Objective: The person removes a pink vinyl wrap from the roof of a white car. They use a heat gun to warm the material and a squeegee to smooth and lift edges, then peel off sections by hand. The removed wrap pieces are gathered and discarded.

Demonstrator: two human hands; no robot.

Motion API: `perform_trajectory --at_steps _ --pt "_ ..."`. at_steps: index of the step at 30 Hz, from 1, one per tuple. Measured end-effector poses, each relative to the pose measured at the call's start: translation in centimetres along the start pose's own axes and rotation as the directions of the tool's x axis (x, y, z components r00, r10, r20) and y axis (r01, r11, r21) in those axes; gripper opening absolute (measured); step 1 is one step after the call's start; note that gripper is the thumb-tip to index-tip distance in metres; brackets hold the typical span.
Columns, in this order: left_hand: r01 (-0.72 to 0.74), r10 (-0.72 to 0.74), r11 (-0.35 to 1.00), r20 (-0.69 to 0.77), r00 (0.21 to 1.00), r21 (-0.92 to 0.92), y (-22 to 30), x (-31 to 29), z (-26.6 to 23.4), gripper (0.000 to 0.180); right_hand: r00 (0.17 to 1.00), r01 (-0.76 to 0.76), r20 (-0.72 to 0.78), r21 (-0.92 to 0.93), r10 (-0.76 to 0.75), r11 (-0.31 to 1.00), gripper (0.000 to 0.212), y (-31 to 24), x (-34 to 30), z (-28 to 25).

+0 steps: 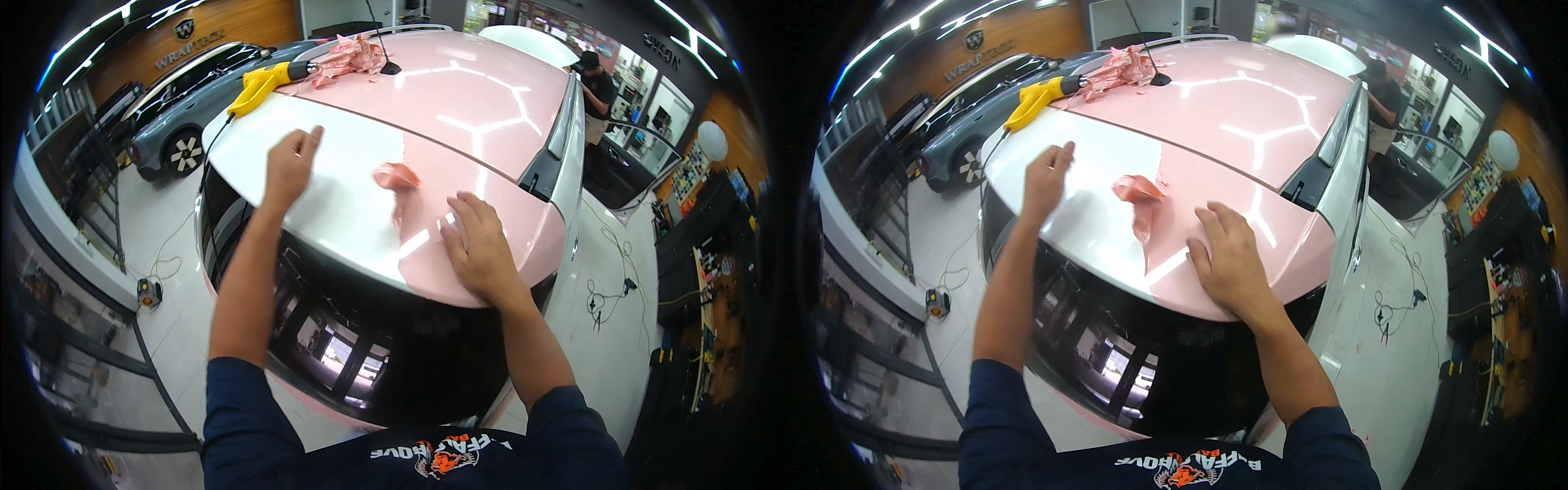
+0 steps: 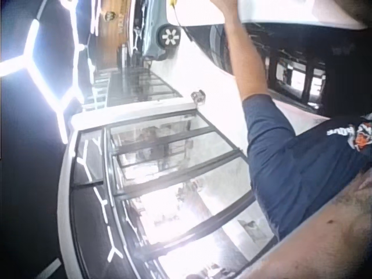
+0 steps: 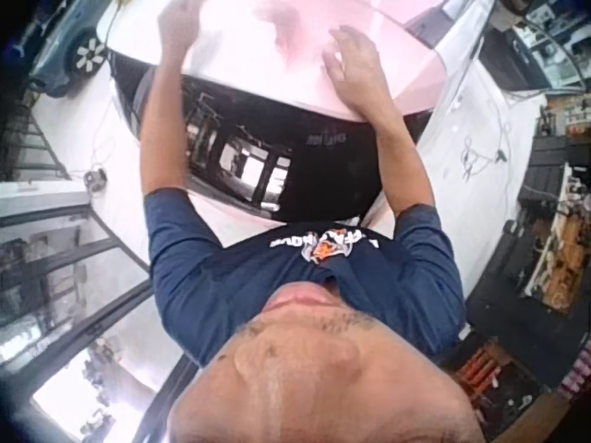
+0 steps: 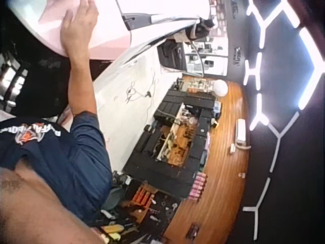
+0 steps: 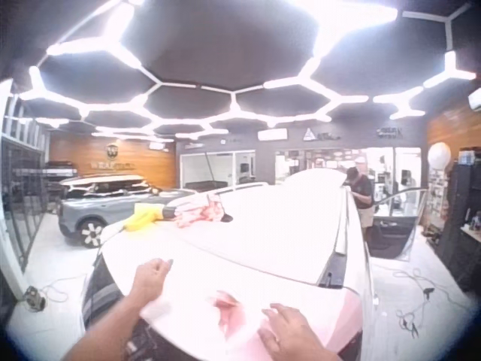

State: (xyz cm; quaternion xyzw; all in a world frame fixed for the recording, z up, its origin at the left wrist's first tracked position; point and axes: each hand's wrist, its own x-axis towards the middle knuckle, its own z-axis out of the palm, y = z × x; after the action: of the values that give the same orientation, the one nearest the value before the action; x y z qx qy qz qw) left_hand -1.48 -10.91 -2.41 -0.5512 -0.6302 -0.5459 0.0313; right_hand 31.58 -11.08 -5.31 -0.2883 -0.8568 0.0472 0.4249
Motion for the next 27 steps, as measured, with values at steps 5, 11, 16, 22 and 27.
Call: perform_trajectory --at_steps 5,11,16,22,27 --pt "-0.216 0.241 0.705 0.058 0.969 0.676 -14.8 11.1 -3.6 0.045 0.996 -0.082 0.035 -0.093 0.085 0.992 0.03 -0.6 0.7 0.7" --pt "0.037 -0.038 0.471 -0.021 0.999 0.881 -23.7 19.7 -3.8 0.07 0.986 -0.163 0.033 -0.066 0.165 0.984 0.025 -0.8 1.1 0.2" --pt "0.084 -0.258 0.55 0.074 0.963 0.831 -20.9 22.1 -2.7 0.061 0.98 -0.186 0.035 -0.165 0.194 0.969 0.024 -1.3 1.0 0.0" --pt "0.052 0.05 0.418 -0.08 0.996 0.907 -25.7 23.0 -5.9 0.037 0.986 -0.164 0.016 -0.138 0.167 0.977 0.024 -1.2 1.2 0.6" --pt "0.29 -0.004 0.45 -0.323 0.946 0.844 -19.7 19.3 -7.6 0.04 0.991 -0.133 -0.004 -0.131 0.134 0.982 0.022 -1.0 0.8 0.2"
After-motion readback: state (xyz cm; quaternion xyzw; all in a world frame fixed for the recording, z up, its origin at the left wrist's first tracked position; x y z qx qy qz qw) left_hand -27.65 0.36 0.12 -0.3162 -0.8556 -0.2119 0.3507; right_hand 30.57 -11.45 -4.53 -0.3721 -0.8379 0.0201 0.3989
